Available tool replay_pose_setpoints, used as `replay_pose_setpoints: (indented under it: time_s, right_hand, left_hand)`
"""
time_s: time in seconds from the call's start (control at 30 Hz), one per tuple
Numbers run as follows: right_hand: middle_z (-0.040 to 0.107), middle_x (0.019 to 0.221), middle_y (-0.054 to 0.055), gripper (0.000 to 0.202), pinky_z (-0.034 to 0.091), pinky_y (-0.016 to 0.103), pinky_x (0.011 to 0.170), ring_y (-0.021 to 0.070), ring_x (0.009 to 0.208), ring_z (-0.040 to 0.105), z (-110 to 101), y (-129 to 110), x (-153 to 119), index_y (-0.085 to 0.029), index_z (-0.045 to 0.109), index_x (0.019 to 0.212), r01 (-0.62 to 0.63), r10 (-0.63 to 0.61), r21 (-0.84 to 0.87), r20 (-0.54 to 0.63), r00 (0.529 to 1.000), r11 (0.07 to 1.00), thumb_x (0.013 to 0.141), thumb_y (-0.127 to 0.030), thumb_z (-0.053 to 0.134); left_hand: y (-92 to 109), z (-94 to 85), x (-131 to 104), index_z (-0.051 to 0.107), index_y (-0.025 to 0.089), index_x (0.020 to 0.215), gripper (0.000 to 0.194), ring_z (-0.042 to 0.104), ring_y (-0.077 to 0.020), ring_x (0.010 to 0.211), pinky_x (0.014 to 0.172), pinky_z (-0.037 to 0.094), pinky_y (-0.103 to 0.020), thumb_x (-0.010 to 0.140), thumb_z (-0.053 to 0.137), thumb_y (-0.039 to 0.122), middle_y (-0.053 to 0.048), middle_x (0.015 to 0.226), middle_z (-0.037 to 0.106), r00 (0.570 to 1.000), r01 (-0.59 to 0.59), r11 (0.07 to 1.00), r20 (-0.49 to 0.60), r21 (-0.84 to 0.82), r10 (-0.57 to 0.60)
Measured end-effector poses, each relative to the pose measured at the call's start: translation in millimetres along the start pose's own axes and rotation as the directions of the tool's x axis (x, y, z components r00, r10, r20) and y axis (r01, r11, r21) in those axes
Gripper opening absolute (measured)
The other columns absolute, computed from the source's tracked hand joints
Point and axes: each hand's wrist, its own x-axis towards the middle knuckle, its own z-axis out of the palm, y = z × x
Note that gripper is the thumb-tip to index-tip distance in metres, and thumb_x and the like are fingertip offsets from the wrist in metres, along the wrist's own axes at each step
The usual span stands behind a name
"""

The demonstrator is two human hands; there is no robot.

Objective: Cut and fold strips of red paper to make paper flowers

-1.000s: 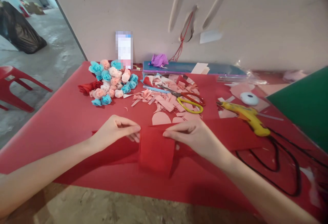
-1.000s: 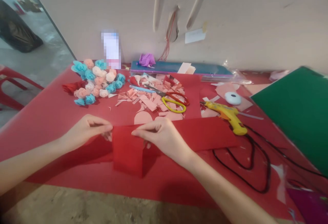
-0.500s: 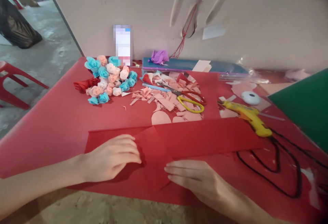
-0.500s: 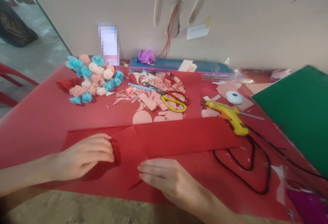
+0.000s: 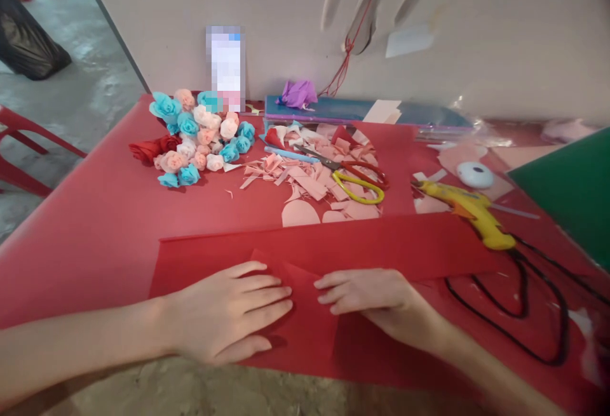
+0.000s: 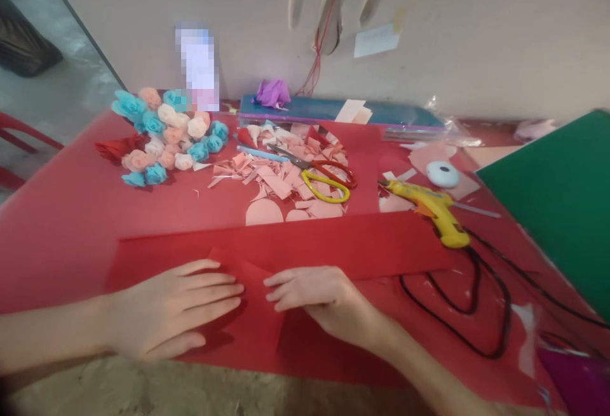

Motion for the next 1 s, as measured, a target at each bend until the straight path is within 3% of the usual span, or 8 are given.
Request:
replay_pose_setpoints:
  time_s: [0.07,0.2,0.33,0.43,0.53,0.67,0.77,1.0]
  right_hand:
    - [0.072,0.078,0.005,0.026,0.053,0.027,0.078,0.0165,0.089,0.066,-5.2,1.6,6.5,-0.022,0.072,0.083,-0.047,0.046,0.054,0.020,0.999,0.997,0.088,-0.022,0.047]
    - [0.072,0.075,0.003,0.030,0.053,0.029,0.077,0.0170,0.087,0.066,-11.6,8.1,18.3,-0.022,0.072,0.075,-0.132,0.126,0.148,0.052,0.991,0.980,0.083,-0.011,0.046]
    - [0.072,0.072,0.001,0.035,0.053,0.030,0.076,0.0171,0.087,0.066,-15.6,14.7,26.7,-0.022,0.071,0.070,-0.168,0.164,0.148,0.038,0.986,0.975,0.079,-0.004,0.043]
    - [0.072,0.081,0.002,0.037,0.052,0.034,0.083,0.0175,0.094,0.064,-15.3,13.7,28.5,-0.023,0.070,0.072,-0.135,0.123,-0.072,-0.150,0.981,0.988,0.077,-0.003,0.039]
    - [0.071,0.091,0.003,0.033,0.048,0.039,0.090,0.0180,0.098,0.062,-9.7,7.6,21.8,-0.023,0.069,0.081,-0.141,0.017,-0.380,-0.312,0.950,0.914,0.079,-0.005,0.041]
    - [0.070,0.098,0.006,0.025,0.050,0.037,0.085,0.0200,0.100,0.061,3.1,2.2,3.2,-0.020,0.068,0.091,-0.066,-0.115,-0.649,-0.233,0.966,0.758,0.083,-0.010,0.047]
    - [0.068,0.105,0.006,0.023,0.051,0.040,0.082,0.0230,0.101,0.060,12.0,3.6,-8.2,-0.020,0.069,0.091,-0.070,-0.095,-0.750,-0.175,0.980,0.657,0.086,-0.015,0.047]
    - [0.064,0.113,0.008,0.028,0.047,0.045,0.087,0.0271,0.108,0.055,21.1,8.6,-19.1,-0.016,0.065,0.102,-0.167,-0.058,-0.835,-0.230,0.971,0.524,0.087,-0.031,0.048]
  left_hand:
    - [-2.7,-3.1,0.6,0.043,0.011,0.130,0.041,0.041,-0.0201,0.126,0.110,0.021,-0.034,0.094,0.032,0.028,-0.010,0.130,0.051,0.999,-0.028,1.000,-0.030,-0.004,0.028]
    - [-12.2,-10.9,2.8,0.035,0.014,0.135,0.046,0.025,-0.0199,0.134,0.112,0.013,-0.037,0.092,0.038,0.030,-0.006,0.142,0.035,0.995,-0.033,0.996,0.093,0.077,0.026]
    - [-19.6,-13.9,1.5,0.032,0.011,0.136,0.049,0.024,-0.0226,0.135,0.112,0.010,-0.039,0.092,0.038,0.033,-0.007,0.144,0.030,0.988,-0.032,0.991,0.157,0.128,0.012]
    - [-19.8,-10.7,-1.0,0.037,0.011,0.133,0.046,0.031,-0.0225,0.132,0.112,0.009,-0.037,0.093,0.036,0.033,-0.007,0.141,0.037,0.990,-0.014,0.992,0.141,0.129,-0.005]
    - [-17.7,-6.9,-1.4,0.039,0.012,0.133,0.043,0.030,-0.0196,0.132,0.112,0.003,-0.034,0.094,0.034,0.032,-0.006,0.139,0.040,0.994,0.016,0.990,0.102,0.137,-0.030]
    - [-16.5,-6.1,0.8,0.023,0.014,0.140,0.049,0.018,-0.0145,0.136,0.112,-0.007,-0.031,0.095,0.033,0.032,-0.002,0.146,0.024,0.981,-0.050,0.991,0.195,0.122,0.025]
    - [-18.4,-6.4,0.6,0.016,0.017,0.142,0.054,0.016,-0.0145,0.137,0.112,-0.006,-0.032,0.095,0.032,0.038,0.000,0.147,0.018,0.962,-0.058,0.994,0.271,0.094,0.030]
    - [-23.5,-6.8,-1.3,0.015,0.019,0.142,0.058,0.016,-0.0185,0.137,0.113,0.002,-0.038,0.093,0.032,0.046,-0.001,0.147,0.019,0.941,-0.035,0.994,0.338,0.099,-0.001]
